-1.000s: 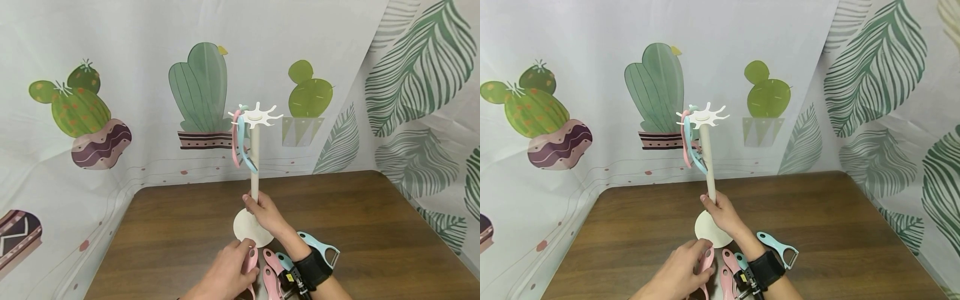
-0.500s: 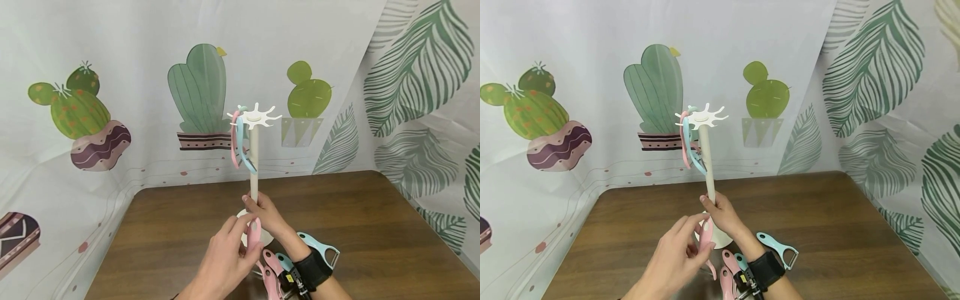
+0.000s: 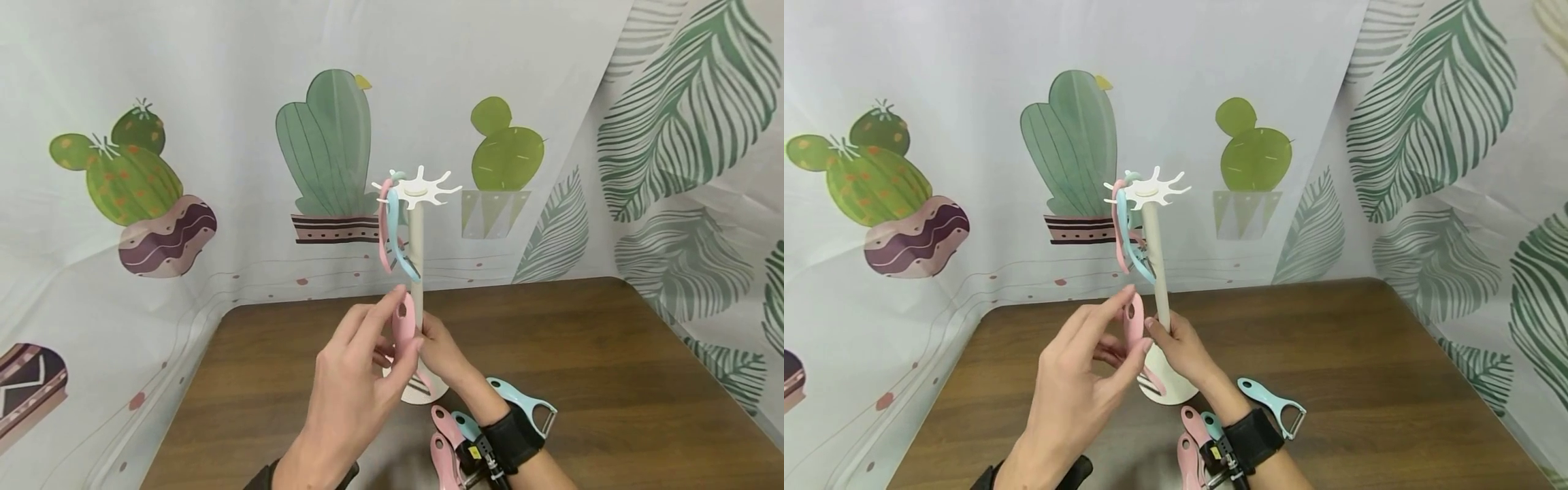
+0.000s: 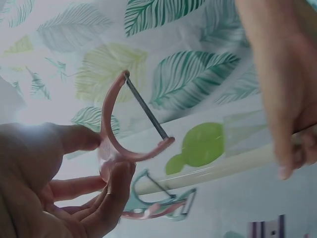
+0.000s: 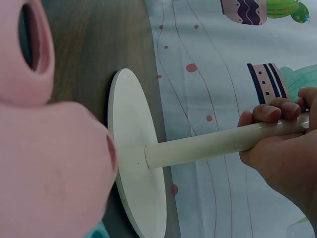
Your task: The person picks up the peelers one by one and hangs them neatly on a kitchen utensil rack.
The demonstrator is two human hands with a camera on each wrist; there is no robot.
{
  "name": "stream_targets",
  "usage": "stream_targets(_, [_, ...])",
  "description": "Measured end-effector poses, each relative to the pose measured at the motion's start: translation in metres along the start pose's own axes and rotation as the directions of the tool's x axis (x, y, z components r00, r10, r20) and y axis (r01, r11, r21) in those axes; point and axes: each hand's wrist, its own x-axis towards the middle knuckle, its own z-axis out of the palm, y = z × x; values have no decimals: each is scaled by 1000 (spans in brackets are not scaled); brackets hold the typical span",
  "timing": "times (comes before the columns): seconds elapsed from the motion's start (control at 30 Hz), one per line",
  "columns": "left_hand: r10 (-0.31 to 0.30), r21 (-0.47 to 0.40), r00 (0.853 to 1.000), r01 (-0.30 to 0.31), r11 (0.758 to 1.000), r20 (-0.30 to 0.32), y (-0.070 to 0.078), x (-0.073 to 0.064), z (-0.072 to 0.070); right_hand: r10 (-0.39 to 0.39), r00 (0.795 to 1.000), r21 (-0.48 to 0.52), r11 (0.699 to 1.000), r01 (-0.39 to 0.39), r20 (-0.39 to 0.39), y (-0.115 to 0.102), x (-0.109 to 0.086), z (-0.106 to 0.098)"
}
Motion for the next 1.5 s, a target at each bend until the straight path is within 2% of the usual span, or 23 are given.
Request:
stream_targets(0.13, [58, 18, 996, -57, 998, -68, 6, 12, -3, -30, 999, 8, 1000, 30, 12, 1, 0, -3])
stream_targets(0.27, [120, 61, 984, -113, 992, -130, 10, 24, -3, -51, 999, -42, 998, 50, -15, 2, 0, -4])
stream_targets(0.4, [158, 85, 971, -144, 986, -182, 12, 35, -2, -17, 998, -156, 988, 7, -61, 2, 1, -3])
stream_targets(0.5, [170, 99, 964, -152, 983, -203, 13, 43, -2, 39, 997, -153, 987, -50, -73, 1, 1, -3])
stream_targets(0.6, [176, 122, 961, -152, 981, -213, 14, 50, -2, 77, 995, -99, 992, -83, -67, 0, 1, -3])
stream_targets(0.67, [177, 136, 959, -150, 979, -220, 14, 55, -2, 73, 996, -78, 994, -77, -57, -1, 1, -3])
stream_targets(0.93, [184, 159, 949, -146, 976, -257, 15, 68, 1, 43, 998, -91, 995, -47, -39, -3, 3, -1])
stream_targets(1.27, [181, 155, 949, -145, 977, -256, 13, 78, 5, -45, 999, -91, 995, 44, -15, 1, 4, -2])
stream_targets(1.5, [177, 141, 951, -145, 979, -254, 10, 82, 10, -39, 999, -96, 995, 37, -14, -1, 3, -1])
